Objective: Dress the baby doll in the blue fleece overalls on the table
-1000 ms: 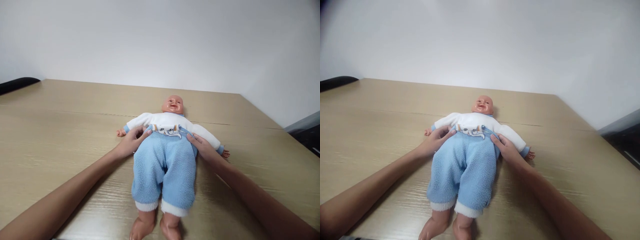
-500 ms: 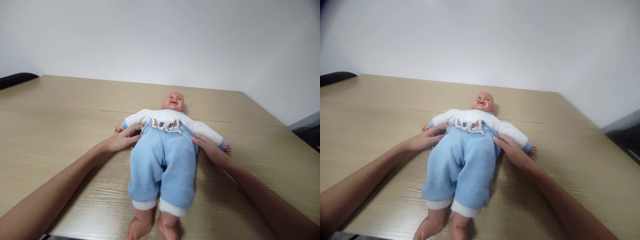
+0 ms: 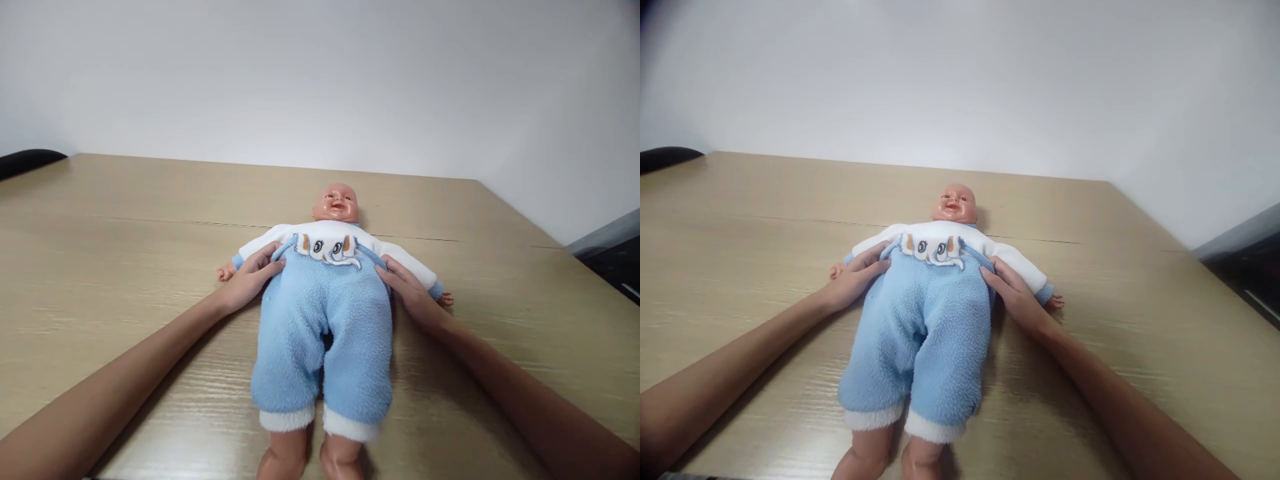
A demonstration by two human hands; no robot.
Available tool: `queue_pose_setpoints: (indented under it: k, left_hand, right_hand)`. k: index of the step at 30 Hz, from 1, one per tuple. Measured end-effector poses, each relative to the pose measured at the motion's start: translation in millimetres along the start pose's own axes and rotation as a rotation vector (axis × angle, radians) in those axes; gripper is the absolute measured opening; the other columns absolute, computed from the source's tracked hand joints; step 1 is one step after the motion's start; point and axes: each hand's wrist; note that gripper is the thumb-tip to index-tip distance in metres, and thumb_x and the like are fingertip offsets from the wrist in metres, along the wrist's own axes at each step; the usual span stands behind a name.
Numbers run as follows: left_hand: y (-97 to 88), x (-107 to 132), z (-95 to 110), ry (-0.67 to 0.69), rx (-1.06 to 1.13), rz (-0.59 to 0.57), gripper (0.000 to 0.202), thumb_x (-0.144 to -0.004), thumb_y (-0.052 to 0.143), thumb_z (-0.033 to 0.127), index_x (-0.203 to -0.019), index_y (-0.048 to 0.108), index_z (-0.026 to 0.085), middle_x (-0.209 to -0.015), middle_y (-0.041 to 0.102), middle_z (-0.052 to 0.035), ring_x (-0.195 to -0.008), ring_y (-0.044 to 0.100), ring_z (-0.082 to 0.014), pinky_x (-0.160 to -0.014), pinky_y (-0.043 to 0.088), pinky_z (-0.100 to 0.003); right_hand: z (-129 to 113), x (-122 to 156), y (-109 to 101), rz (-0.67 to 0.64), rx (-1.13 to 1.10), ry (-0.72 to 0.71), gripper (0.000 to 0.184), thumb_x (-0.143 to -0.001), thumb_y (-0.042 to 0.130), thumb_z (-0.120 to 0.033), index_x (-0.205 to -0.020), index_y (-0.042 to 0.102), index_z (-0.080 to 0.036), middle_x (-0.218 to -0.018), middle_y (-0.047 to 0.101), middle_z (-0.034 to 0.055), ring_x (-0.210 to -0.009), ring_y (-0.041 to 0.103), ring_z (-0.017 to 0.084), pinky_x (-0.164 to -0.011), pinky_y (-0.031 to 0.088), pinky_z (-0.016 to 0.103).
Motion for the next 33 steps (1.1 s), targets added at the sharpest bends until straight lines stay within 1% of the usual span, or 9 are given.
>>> queue_pose_setpoints:
  k: [3,6,9,13,16,20,24,26,33]
  left_hand:
    - [-18.0,-3,7,0.066,-0.186,-0.067,0.03,-0.101,0.07,0.052,-0.104,0.071,0.022,-0.099,0.065,-0.0029,-0.093,0.059,-0.0214,-0.087,0.048,-0.03]
    - [-34.2,-5,6,0.107,-0.348,-0.196,0.029,-0.097,0.075,0.048,-0.111,0.077,0.022,-0.115,0.072,-0.0083,-0.118,0.063,-0.0304,-0.109,0.047,-0.039]
    - [-39.3,-5,1,0.104,-0.354,-0.226,0.037,-0.091,0.083,0.043,-0.123,0.079,0.026,-0.125,0.075,-0.0096,-0.134,0.06,-0.0347,-0.123,0.041,-0.043]
    - [-28.6,-3,-7,0.043,-0.232,-0.154,0.033,-0.091,0.079,0.04,-0.121,0.079,0.025,-0.12,0.076,-0.0083,-0.123,0.065,-0.0325,-0.113,0.049,-0.04]
    - [-10.7,-3,-13,0.033,-0.177,0.03,0.026,-0.096,0.066,0.037,-0.115,0.078,0.024,-0.116,0.076,-0.006,-0.114,0.065,-0.0294,-0.107,0.049,-0.038]
    - [17.4,-3,-13,0.026,-0.014,0.245,0.03,-0.1,0.057,0.038,-0.117,0.075,0.021,-0.114,0.076,-0.007,-0.113,0.064,-0.0288,-0.107,0.049,-0.04]
    - [32.0,0,-5,-0.002,0.047,0.276,0.03,-0.095,0.063,0.039,-0.115,0.075,0.02,-0.124,0.076,-0.0086,-0.12,0.063,-0.029,-0.104,0.051,-0.039]
    - [32.3,1,-2,-0.029,0.085,0.288,0.031,-0.092,0.068,0.045,-0.109,0.075,0.02,-0.12,0.077,-0.0075,-0.12,0.063,-0.0293,-0.1,0.052,-0.037]
    - [19.3,0,-3,-0.028,0.2,0.18,0.023,-0.087,0.076,0.041,-0.093,0.073,0.019,-0.091,0.072,-0.0029,-0.089,0.062,-0.0236,-0.078,0.049,-0.033]
  right_hand:
    - [-10,-1,-22,-0.143,0.34,-0.11,0.023,-0.099,0.075,-0.05,-0.1,0.075,-0.027,-0.101,0.074,0.0024,-0.098,0.064,0.03,-0.104,0.05,0.046]
    - [-13,-2,-37,-0.253,0.471,-0.204,0.024,-0.09,0.085,-0.04,-0.109,0.079,-0.027,-0.116,0.076,0.0064,-0.111,0.065,0.037,-0.113,0.046,0.053]
    - [-11,0,-35,-0.286,0.434,-0.221,0.032,-0.086,0.088,-0.034,-0.117,0.079,-0.029,-0.127,0.075,0.0078,-0.122,0.062,0.041,-0.119,0.042,0.056]
    - [-5,6,-15,-0.17,0.224,-0.09,0.027,-0.091,0.079,-0.034,-0.117,0.075,-0.029,-0.121,0.076,0.0043,-0.12,0.063,0.036,-0.117,0.046,0.051]
    - [-3,10,6,-0.039,-0.114,0.046,0.023,-0.093,0.067,-0.034,-0.115,0.07,-0.03,-0.113,0.077,0.0009,-0.115,0.067,0.032,-0.109,0.052,0.048]
    - [-6,12,28,0.059,-0.447,0.133,0.036,-0.088,0.064,-0.036,-0.123,0.066,-0.03,-0.117,0.079,0.0021,-0.12,0.071,0.034,-0.107,0.056,0.049]
    - [-9,12,34,0.116,-0.457,0.148,0.045,-0.086,0.07,-0.036,-0.13,0.066,-0.029,-0.12,0.081,0.0034,-0.124,0.072,0.034,-0.107,0.058,0.048]
    - [-7,11,34,0.113,-0.437,0.136,0.048,-0.087,0.072,-0.037,-0.135,0.067,-0.029,-0.122,0.082,0.0034,-0.125,0.072,0.034,-0.107,0.058,0.047]
    - [3,7,34,0.096,-0.401,0.066,0.038,-0.095,0.077,-0.05,-0.129,0.077,-0.033,-0.137,0.08,0.0016,-0.14,0.065,0.031,-0.12,0.052,0.046]
Point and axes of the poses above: each hand's wrist, its own x-axis away from the middle knuckle, its own y-axis out of the palm, z = x × y
